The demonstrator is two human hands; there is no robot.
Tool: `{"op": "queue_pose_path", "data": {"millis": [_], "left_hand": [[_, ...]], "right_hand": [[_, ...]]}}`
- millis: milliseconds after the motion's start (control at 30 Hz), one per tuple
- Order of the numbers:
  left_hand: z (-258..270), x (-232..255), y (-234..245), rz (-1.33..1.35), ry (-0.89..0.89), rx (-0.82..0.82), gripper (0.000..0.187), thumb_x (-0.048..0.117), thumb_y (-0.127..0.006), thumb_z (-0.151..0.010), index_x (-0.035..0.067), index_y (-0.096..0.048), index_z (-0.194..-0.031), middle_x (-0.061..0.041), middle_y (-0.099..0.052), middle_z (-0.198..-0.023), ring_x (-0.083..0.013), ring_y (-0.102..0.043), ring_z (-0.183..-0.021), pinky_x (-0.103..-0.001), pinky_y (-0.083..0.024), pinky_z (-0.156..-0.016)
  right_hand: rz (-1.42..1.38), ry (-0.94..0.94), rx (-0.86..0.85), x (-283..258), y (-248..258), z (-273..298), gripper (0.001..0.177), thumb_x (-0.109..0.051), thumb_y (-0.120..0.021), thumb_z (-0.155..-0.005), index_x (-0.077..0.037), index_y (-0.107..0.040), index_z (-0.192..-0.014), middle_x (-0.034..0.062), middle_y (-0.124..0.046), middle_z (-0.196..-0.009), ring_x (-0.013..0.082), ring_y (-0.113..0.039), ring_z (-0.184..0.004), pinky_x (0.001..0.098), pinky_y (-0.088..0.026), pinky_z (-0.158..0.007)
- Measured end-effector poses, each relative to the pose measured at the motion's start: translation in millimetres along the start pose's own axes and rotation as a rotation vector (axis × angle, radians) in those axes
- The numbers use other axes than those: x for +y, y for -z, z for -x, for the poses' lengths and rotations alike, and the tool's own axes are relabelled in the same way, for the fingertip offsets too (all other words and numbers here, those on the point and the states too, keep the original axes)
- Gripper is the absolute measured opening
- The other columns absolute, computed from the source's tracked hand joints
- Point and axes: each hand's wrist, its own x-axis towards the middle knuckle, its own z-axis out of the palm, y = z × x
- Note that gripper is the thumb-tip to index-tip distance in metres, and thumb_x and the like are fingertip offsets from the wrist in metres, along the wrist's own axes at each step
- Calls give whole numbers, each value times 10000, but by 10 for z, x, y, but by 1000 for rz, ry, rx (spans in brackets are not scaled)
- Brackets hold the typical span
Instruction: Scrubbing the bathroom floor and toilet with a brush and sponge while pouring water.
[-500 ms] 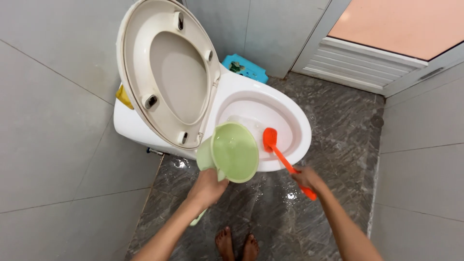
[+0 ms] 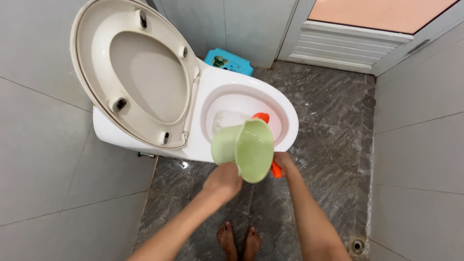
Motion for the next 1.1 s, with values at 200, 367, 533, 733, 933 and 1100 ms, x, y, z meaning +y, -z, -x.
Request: {"op": "queue_pose_path", "data": {"millis": [200, 367, 533, 733, 933, 1100], "left_hand": [[-84, 122, -178, -99, -215, 112, 147, 35, -587, -891, -71, -687, -909, -268, -680, -1026, -440, -674, -965, -500, -563, -813], [-308, 259, -162, -121, -300, 161, 114, 13, -619, -829, -76, -689, -838, -288, -693, -914, -439, -704, -879, -497, -584, -753], [-743, 158, -222, -160, -455, 341, 92, -17, -628, -781, -70, -702, -802, -305, -686, -851, -459, -702, -827, -515, -577, -718], [-1208, 158, -211, -275, -326, 301, 165, -45, -583, -828, -33, -735, -892, -277, -725, -941, -413, -733, -909, -476, -599, -786], [-1680, 155, -341, -359, -137, 261, 186, -28, -614, -850, 8, -753, -969, -222, -735, -1057, -360, -727, -1014, -425, -599, -843], [-1674, 302, -286, -461, -137, 306, 202, -1, -664, -865, 54, -772, -1026, -167, -730, -1143, -308, -715, -1085, -370, -597, -864]], "right_hand": [[-28, 3, 144, 304, 136, -256, 273, -76, -627, -950, 141, -680, -1106, 193, -711, -835, 260, -663, -604, 420, -531, -461], [-33, 50, 26, 214, 197, 218, 317, -95, -605, -953, 108, -617, -1196, 159, -710, -829, 215, -691, -605, 371, -576, -485], [31, -67, -91, 74, 405, 786, 447, -80, -618, -935, 7, -566, -1370, 98, -598, -721, 168, -563, -515, 316, -472, -422], [-221, -8, -28, 310, 772, 1182, 571, -53, -598, -921, 35, -454, -1467, 99, -631, -818, 146, -558, -554, 287, -443, -422], [-378, 4, -18, 479, 917, 1453, 606, -74, -638, -913, 23, -439, -1477, 131, -661, -861, 136, -533, -540, 264, -421, -396], [-220, -62, -1, 334, 702, 1697, 540, -62, -654, -905, -10, -564, -1435, 87, -640, -771, 141, -520, -482, 289, -414, -362]]}}
